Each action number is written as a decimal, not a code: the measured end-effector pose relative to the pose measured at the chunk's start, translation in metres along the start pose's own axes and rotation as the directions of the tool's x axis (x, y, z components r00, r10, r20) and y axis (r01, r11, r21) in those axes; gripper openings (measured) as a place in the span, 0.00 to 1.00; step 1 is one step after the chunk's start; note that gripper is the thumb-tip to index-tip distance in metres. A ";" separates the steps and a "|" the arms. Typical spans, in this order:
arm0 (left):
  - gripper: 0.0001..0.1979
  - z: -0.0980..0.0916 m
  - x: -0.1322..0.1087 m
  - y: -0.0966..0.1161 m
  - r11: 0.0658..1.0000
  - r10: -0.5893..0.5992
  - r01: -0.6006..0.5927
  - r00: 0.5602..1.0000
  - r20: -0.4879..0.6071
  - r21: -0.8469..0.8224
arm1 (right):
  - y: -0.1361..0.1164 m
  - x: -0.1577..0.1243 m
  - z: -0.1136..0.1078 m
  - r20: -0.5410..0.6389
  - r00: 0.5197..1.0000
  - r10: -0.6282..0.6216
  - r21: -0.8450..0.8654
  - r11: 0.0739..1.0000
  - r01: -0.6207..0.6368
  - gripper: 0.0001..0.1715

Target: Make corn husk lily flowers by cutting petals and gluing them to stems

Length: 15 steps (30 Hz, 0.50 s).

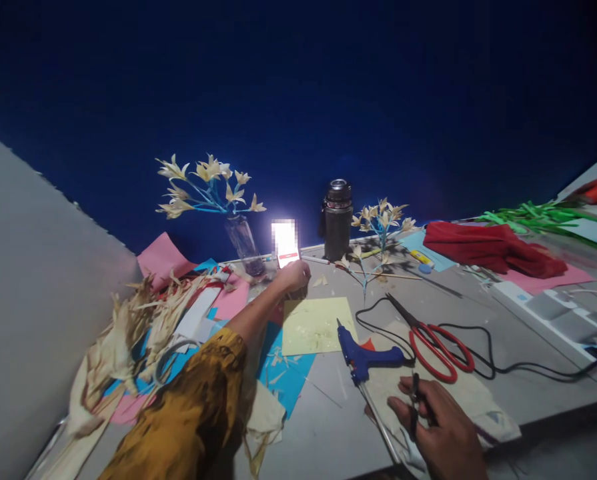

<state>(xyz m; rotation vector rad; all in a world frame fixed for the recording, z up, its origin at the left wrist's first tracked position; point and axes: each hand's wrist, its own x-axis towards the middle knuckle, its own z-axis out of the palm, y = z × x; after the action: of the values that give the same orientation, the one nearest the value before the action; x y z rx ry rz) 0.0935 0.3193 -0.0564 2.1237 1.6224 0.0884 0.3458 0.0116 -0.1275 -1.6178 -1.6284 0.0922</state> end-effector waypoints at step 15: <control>0.18 -0.006 0.010 -0.002 0.999 0.035 -0.036 0.998 0.053 0.017 | 0.004 -0.003 0.002 0.024 0.999 -0.021 -0.043 0.999 0.022 0.15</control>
<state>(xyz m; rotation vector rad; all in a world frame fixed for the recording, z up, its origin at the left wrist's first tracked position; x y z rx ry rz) 0.0923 0.3304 -0.0544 2.1501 1.5616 0.0289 0.3472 0.0108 -0.1324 -1.6373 -1.6756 0.0657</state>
